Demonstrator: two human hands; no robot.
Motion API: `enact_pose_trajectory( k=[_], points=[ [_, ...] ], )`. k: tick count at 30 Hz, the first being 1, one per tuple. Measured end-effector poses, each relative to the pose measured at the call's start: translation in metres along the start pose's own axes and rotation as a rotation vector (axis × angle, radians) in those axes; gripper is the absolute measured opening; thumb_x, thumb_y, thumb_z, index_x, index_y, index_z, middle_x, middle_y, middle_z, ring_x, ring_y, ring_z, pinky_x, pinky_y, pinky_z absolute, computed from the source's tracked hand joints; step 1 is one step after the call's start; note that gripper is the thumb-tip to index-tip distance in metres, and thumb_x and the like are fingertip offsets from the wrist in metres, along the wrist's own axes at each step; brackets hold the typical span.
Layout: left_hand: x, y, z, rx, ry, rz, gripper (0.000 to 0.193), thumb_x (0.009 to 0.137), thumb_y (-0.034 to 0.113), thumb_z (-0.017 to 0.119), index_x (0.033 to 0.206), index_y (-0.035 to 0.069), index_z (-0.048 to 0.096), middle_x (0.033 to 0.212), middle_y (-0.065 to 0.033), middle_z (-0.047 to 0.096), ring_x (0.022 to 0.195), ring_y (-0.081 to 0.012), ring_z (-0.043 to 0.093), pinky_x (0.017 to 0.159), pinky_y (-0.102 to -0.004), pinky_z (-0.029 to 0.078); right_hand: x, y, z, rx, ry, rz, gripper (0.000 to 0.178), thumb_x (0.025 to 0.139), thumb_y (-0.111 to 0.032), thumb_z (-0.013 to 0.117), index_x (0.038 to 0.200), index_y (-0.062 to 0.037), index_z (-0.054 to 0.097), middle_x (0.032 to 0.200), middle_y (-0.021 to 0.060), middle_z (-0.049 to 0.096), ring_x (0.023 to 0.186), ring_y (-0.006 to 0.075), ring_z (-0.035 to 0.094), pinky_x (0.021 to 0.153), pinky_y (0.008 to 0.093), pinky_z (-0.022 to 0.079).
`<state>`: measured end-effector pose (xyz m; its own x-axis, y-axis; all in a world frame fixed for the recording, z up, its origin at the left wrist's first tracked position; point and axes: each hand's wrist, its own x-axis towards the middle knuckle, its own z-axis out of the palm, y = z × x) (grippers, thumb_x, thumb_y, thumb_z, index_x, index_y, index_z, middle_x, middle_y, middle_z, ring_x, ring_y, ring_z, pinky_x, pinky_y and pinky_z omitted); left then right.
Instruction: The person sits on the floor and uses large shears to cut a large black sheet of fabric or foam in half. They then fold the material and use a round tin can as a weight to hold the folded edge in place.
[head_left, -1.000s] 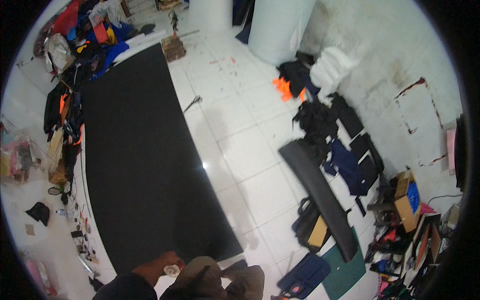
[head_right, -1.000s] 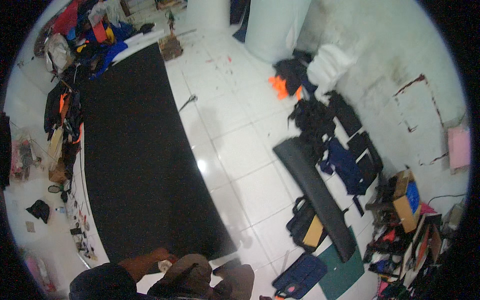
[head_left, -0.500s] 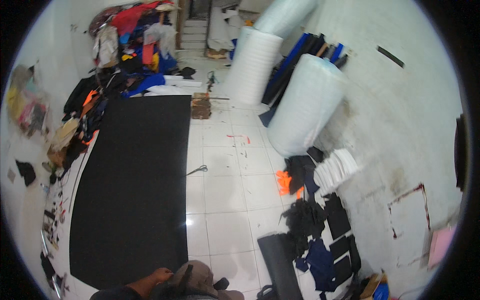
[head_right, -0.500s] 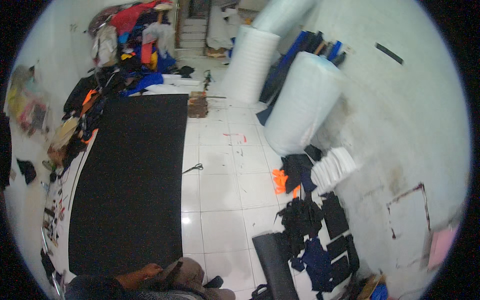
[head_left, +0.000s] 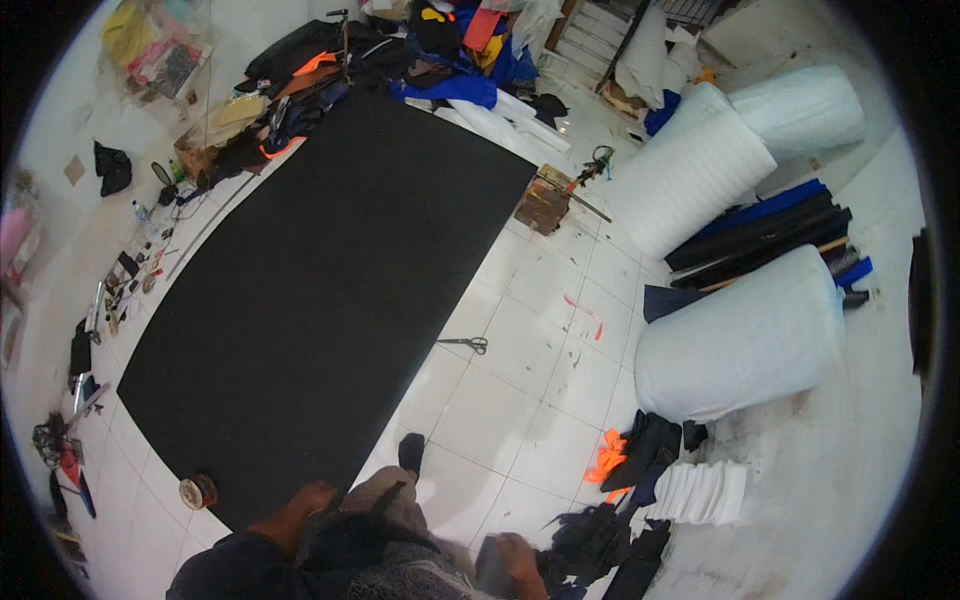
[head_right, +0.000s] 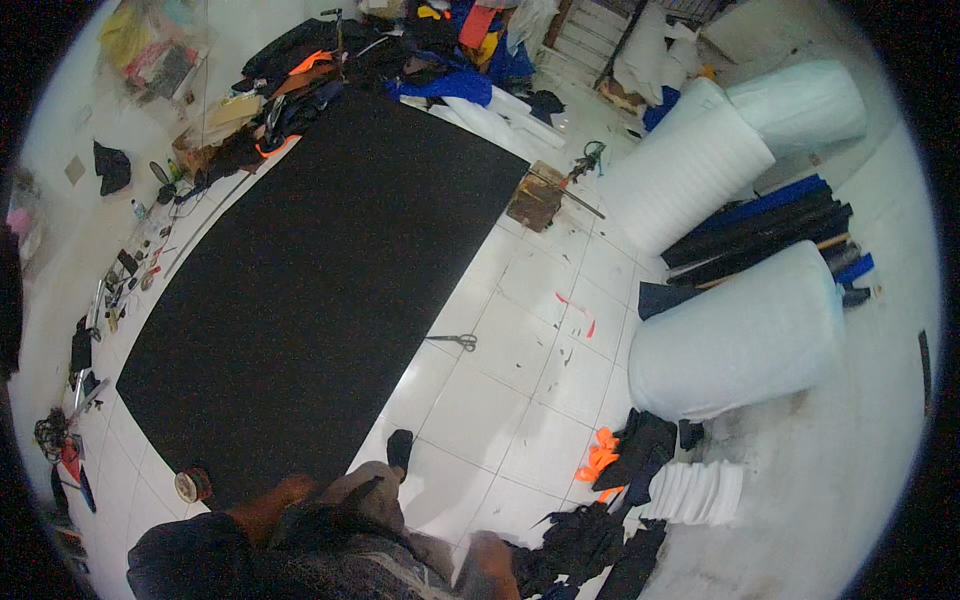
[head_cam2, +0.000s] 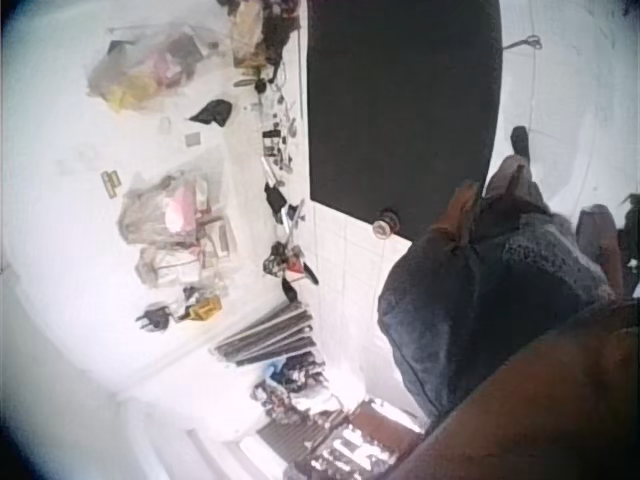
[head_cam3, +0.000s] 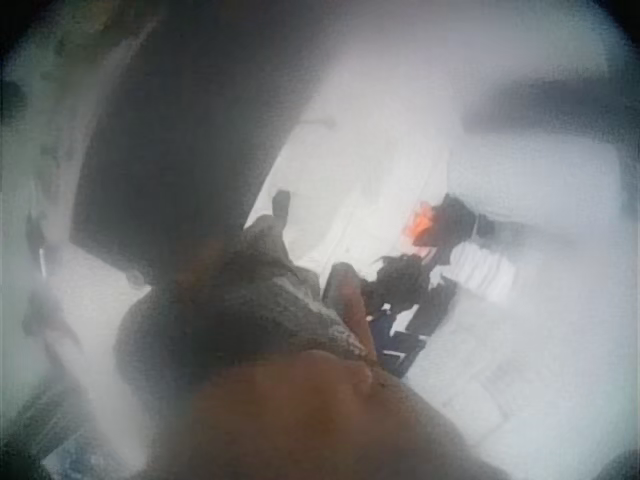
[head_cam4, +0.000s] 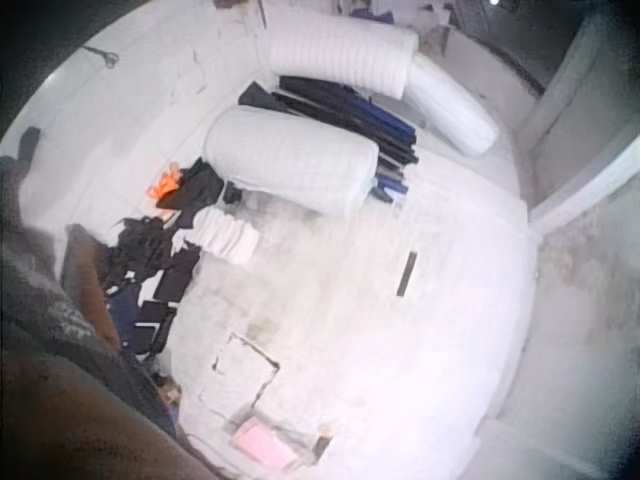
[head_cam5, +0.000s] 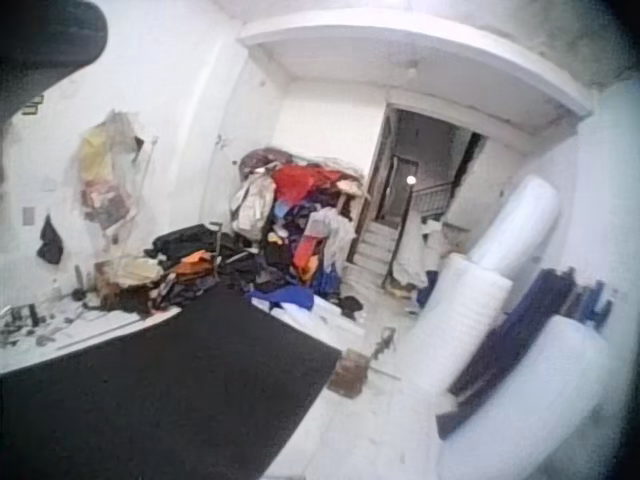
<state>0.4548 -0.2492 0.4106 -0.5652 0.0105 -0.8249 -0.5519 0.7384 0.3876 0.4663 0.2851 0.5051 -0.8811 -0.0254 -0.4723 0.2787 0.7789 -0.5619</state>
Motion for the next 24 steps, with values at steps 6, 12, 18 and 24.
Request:
enact_pose_trajectory(
  k=[6, 12, 18, 24],
  points=[
    [0.055, 0.188, -0.113, -0.688, 0.281, 0.089, 0.041, 0.091, 0.031, 0.059, 0.117, 0.0, 0.066, 0.106, -0.0168, 0.07, 0.101, -0.0285, 0.066, 0.087, -0.0416, 0.05, 0.176, -0.204, -0.087, -0.108, -0.174, -0.546, 0.054, 0.091, -0.051, 0.061, 0.115, -0.0035, 0.065, 0.106, 0.0216, 0.068, 0.097, 0.0386, 0.066, 0.085, 0.0448, 0.052],
    [0.131, 0.255, -0.099, -0.833, 0.4, 0.052, 0.034, 0.09, 0.028, 0.058, 0.112, 0.005, 0.07, 0.109, -0.0147, 0.071, 0.1, -0.0279, 0.068, 0.087, -0.0384, 0.052, 0.337, -0.225, -0.156, -0.33, -0.509, -0.216, 0.055, 0.089, -0.055, 0.062, 0.115, -0.006, 0.065, 0.105, 0.0213, 0.068, 0.098, 0.0377, 0.066, 0.085, 0.0436, 0.051],
    [0.226, 0.284, -0.021, -0.735, 0.623, -0.098, 0.034, 0.093, 0.034, 0.058, 0.108, 0.006, 0.069, 0.117, -0.0169, 0.068, 0.109, -0.0341, 0.064, 0.096, -0.0431, 0.05, 0.563, -0.18, -0.139, -0.495, -0.694, -0.295, 0.044, 0.092, -0.048, 0.063, 0.109, -0.0072, 0.068, 0.107, 0.0175, 0.069, 0.1, 0.0311, 0.067, 0.088, 0.0398, 0.051],
    [0.354, 0.287, 0.008, -0.928, 0.55, -0.358, 0.05, 0.089, 0.042, 0.064, 0.128, 0.01, 0.061, 0.123, -0.0178, 0.065, 0.115, -0.0362, 0.06, 0.101, -0.0456, 0.047, 0.744, -0.176, -0.064, -0.22, -0.561, -0.484, 0.021, 0.091, -0.026, 0.069, 0.099, -0.0063, 0.066, 0.096, 0.0094, 0.072, 0.089, 0.025, 0.07, 0.082, 0.037, 0.054]
  ],
)
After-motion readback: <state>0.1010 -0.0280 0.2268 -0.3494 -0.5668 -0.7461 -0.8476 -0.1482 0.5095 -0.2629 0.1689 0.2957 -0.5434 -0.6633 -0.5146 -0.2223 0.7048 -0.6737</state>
